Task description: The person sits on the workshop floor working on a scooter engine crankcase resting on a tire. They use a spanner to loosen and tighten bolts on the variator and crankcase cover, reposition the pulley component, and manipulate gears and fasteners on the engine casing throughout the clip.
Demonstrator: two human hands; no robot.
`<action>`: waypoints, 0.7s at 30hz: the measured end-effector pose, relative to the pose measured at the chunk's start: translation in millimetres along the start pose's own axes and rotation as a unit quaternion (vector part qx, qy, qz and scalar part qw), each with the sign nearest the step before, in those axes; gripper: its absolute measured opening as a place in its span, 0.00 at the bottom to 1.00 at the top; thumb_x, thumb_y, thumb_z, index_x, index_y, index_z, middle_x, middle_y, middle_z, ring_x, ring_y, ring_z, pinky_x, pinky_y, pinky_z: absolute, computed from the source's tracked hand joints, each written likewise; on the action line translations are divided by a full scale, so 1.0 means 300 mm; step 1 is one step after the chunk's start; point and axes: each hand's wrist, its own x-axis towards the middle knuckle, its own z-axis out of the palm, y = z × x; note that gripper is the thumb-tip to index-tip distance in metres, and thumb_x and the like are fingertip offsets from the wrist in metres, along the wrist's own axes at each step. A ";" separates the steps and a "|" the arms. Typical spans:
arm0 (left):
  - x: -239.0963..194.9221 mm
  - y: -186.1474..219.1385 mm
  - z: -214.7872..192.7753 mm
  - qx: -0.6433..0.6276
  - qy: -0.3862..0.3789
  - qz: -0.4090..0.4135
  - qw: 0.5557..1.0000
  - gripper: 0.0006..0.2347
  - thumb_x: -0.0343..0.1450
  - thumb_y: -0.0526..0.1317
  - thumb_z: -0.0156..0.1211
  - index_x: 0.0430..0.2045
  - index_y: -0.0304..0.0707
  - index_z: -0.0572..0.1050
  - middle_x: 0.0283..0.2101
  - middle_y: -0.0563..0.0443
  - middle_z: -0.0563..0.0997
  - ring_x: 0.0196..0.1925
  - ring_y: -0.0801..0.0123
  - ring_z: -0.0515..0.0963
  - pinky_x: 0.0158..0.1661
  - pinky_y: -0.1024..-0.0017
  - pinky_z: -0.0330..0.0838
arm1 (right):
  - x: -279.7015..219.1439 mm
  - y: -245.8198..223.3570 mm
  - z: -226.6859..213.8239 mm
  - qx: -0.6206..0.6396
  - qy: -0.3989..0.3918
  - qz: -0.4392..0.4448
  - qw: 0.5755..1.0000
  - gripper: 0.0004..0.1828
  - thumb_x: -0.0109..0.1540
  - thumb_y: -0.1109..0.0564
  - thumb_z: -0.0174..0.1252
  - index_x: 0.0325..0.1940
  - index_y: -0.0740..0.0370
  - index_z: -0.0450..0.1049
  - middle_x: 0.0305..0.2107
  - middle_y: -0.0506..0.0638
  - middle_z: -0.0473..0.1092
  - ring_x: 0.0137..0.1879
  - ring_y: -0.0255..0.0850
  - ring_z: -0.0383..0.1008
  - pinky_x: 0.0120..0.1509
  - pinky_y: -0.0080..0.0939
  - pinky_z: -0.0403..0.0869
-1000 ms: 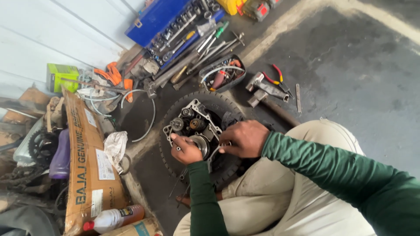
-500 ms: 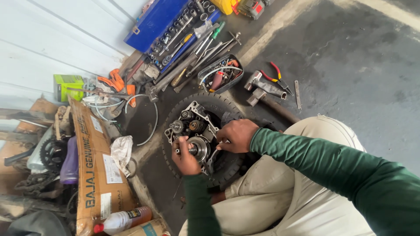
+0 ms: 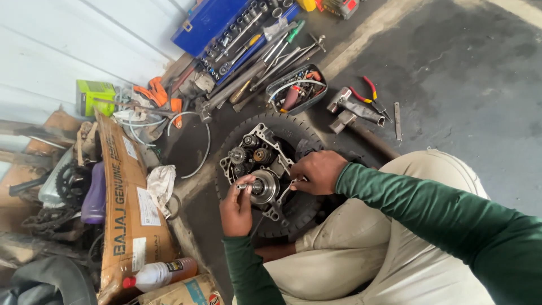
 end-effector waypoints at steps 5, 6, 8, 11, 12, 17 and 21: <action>0.000 -0.016 0.019 0.017 0.063 -0.003 0.998 0.08 0.73 0.33 0.63 0.44 0.30 0.81 0.40 0.47 0.88 0.41 0.74 0.85 0.43 0.74 0.77 | 0.003 -0.006 0.006 -0.008 -0.015 0.015 1.000 0.16 0.59 0.40 0.61 0.44 0.49 0.81 0.37 0.45 0.80 0.46 0.47 0.80 0.48 0.50 0.77; -0.001 -0.020 0.024 0.024 0.089 -0.010 0.996 0.08 0.71 0.34 0.67 0.41 0.30 0.82 0.36 0.48 0.88 0.37 0.75 0.84 0.40 0.75 0.78 | 0.004 -0.006 0.010 -0.010 -0.018 0.019 1.000 0.16 0.59 0.40 0.61 0.44 0.49 0.81 0.37 0.45 0.80 0.46 0.47 0.81 0.49 0.50 0.77; 0.001 -0.020 0.035 0.035 0.116 -0.020 0.992 0.08 0.69 0.35 0.70 0.39 0.30 0.83 0.34 0.48 0.88 0.35 0.76 0.84 0.38 0.75 0.77 | 0.009 -0.009 0.014 -0.014 -0.022 0.020 0.999 0.17 0.59 0.39 0.61 0.44 0.49 0.81 0.38 0.45 0.80 0.46 0.47 0.81 0.49 0.50 0.77; -0.001 -0.022 0.038 0.061 0.150 -0.040 0.986 0.10 0.66 0.36 0.75 0.36 0.30 0.84 0.31 0.47 0.87 0.32 0.76 0.84 0.36 0.75 0.77 | 0.010 -0.020 0.009 -0.017 -0.028 0.023 0.999 0.18 0.60 0.39 0.61 0.46 0.48 0.81 0.39 0.45 0.80 0.46 0.46 0.81 0.50 0.50 0.78; -0.002 -0.022 0.039 0.075 0.158 -0.050 0.983 0.11 0.65 0.37 0.76 0.35 0.30 0.83 0.31 0.47 0.87 0.32 0.75 0.85 0.36 0.74 0.78 | 0.009 -0.024 0.006 -0.017 -0.031 0.026 0.999 0.18 0.60 0.38 0.60 0.47 0.48 0.81 0.39 0.45 0.80 0.47 0.46 0.81 0.50 0.50 0.78; -0.009 0.028 0.018 0.011 0.102 -0.011 0.995 0.11 0.69 0.35 0.69 0.44 0.30 0.80 0.41 0.45 0.86 0.42 0.73 0.85 0.43 0.72 0.80 | 0.008 -0.028 0.005 -0.019 -0.039 0.028 0.999 0.18 0.60 0.38 0.60 0.46 0.48 0.81 0.39 0.44 0.80 0.47 0.46 0.81 0.51 0.50 0.77; -0.011 0.010 0.001 -0.053 0.046 0.016 0.997 0.12 0.73 0.31 0.60 0.51 0.30 0.77 0.49 0.44 0.85 0.51 0.73 0.84 0.50 0.72 0.79 | 0.008 -0.030 0.008 -0.023 -0.045 0.032 0.998 0.18 0.60 0.38 0.60 0.46 0.48 0.81 0.38 0.44 0.80 0.47 0.46 0.81 0.50 0.50 0.78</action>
